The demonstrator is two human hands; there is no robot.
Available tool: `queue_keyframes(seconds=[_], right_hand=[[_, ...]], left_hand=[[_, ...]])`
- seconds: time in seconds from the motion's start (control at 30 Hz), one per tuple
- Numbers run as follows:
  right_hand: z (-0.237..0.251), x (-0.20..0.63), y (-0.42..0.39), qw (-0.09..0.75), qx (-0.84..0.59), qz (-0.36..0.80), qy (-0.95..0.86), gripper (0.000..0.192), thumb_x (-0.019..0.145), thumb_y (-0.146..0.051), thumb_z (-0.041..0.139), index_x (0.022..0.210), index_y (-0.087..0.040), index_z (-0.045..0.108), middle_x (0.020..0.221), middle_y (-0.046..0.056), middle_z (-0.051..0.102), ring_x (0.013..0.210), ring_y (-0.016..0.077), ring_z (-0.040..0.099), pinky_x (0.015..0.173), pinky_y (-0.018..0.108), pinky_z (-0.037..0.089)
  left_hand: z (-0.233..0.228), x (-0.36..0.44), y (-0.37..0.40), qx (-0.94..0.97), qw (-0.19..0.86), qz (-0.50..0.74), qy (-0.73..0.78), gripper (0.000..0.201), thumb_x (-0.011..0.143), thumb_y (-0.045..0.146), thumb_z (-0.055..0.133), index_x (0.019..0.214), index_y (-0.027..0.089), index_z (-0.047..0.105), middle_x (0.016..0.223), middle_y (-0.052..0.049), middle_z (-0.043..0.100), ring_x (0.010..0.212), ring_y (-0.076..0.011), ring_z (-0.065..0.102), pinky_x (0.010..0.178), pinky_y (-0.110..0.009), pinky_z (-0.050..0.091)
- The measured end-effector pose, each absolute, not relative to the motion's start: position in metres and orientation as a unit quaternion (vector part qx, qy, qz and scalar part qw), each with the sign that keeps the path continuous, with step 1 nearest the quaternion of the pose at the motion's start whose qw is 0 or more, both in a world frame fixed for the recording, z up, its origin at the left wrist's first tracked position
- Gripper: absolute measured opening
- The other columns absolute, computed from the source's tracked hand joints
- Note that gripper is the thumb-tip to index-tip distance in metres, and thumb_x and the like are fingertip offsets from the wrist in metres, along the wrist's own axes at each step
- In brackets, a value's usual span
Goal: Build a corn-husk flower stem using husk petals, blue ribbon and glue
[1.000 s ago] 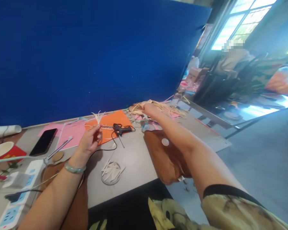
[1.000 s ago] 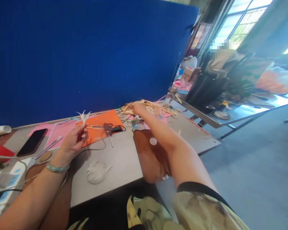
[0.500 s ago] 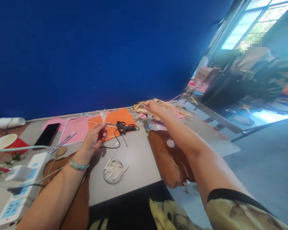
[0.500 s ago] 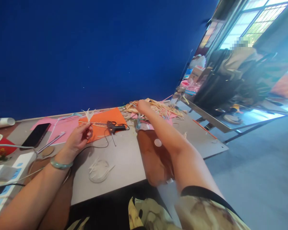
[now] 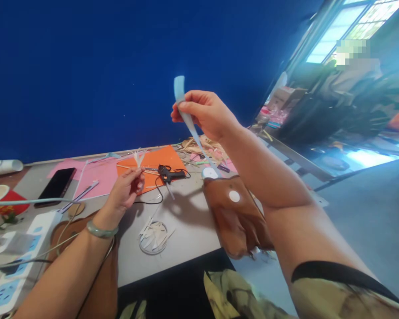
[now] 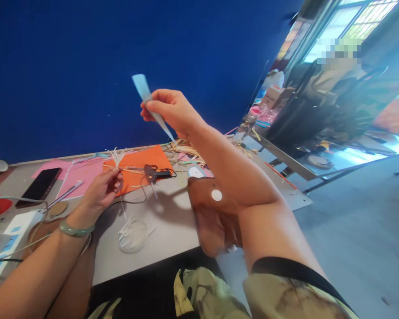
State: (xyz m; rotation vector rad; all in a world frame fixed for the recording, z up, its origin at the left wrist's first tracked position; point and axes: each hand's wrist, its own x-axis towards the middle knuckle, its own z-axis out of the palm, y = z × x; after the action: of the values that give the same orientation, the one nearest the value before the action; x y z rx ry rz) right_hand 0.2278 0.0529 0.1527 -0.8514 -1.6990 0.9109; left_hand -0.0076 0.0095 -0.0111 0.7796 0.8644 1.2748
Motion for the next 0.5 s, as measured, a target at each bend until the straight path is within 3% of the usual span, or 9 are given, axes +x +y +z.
queue_keyframes(seconds=[0.13, 0.33, 0.5], right_hand=[[0.150, 0.211, 0.048, 0.455, -0.361, 0.341, -0.739, 0.008, 0.088, -0.016, 0.060, 0.084, -0.011, 0.065, 0.080, 0.001, 0.065, 0.080, 0.0099, 0.065, 0.078, 0.025, 0.053], [0.108, 0.213, 0.071, 0.368, -0.438, 0.282, -0.770, 0.007, 0.083, -0.017, 0.064, 0.077, -0.015, 0.068, 0.075, 0.002, 0.070, 0.070, 0.0107, 0.059, 0.069, 0.024, 0.049], [0.094, 0.220, 0.077, 0.380, -0.452, 0.309, -0.746, 0.011, 0.085, -0.020, 0.063, 0.077, -0.014, 0.067, 0.076, 0.003, 0.070, 0.072, 0.0113, 0.060, 0.071, 0.025, 0.049]], left_hand=[[-0.010, -0.008, 0.009, 0.347, 0.649, 0.562, 0.377, 0.022, 0.066, 0.027, 0.080, 0.071, 0.014, 0.063, 0.058, 0.003, 0.058, 0.039, -0.0043, 0.044, 0.034, -0.016, 0.030], [-0.009, -0.009, 0.009, 0.351, 0.648, 0.561, 0.377, 0.021, 0.066, 0.027, 0.080, 0.073, 0.014, 0.065, 0.058, 0.003, 0.058, 0.040, -0.0044, 0.044, 0.035, -0.016, 0.030], [-0.009, -0.009, 0.010, 0.359, 0.644, 0.558, 0.381, 0.021, 0.066, 0.026, 0.079, 0.069, 0.014, 0.062, 0.058, 0.003, 0.057, 0.040, -0.0042, 0.044, 0.036, -0.016, 0.030]])
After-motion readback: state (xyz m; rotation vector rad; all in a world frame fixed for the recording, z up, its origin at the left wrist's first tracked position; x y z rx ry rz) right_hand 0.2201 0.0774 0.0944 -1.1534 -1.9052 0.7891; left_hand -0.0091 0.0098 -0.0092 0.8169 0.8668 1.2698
